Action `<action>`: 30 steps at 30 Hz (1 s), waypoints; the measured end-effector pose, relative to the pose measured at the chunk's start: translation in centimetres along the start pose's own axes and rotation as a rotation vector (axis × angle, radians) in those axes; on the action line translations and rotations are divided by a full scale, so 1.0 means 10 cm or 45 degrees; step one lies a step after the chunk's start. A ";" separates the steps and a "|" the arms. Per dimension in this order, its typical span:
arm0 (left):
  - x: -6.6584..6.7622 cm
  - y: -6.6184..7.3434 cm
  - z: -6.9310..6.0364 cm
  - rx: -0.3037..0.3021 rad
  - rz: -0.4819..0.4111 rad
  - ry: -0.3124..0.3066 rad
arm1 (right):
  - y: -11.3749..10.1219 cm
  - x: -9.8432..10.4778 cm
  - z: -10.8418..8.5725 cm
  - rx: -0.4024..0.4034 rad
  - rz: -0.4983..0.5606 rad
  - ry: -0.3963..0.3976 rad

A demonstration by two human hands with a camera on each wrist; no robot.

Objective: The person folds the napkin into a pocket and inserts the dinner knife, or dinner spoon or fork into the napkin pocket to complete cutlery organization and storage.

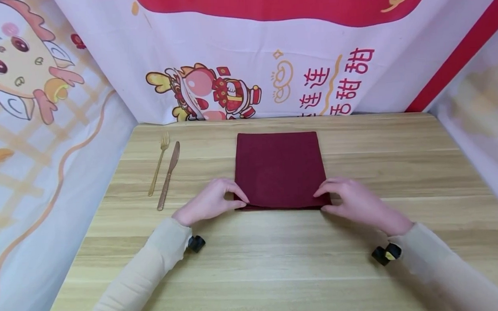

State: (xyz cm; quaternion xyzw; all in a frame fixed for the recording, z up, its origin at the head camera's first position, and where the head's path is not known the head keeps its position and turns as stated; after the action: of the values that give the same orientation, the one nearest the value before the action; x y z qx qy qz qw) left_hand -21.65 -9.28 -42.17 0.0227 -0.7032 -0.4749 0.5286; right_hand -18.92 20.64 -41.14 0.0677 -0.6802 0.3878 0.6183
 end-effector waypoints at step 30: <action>0.02 0.01 0.02 0.017 0.068 -0.061 | 0.08 -0.05 -0.07 0.084 0.038 -0.066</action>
State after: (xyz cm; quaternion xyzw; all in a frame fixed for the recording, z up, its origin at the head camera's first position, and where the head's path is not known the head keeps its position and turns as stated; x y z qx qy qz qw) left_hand -21.81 -9.19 -41.94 -0.0038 -0.7192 -0.4562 0.5240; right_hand -18.68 21.44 -42.00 0.0880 -0.6838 0.4172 0.5922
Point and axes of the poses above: each hand's wrist, its own z-axis towards the middle knuckle, its own x-axis out of the back of the hand, y = z × x, the point moved 7 cm from there along z, towards the middle knuckle, and after that the axes turned 3 degrees about x, right-handed, at the moved point
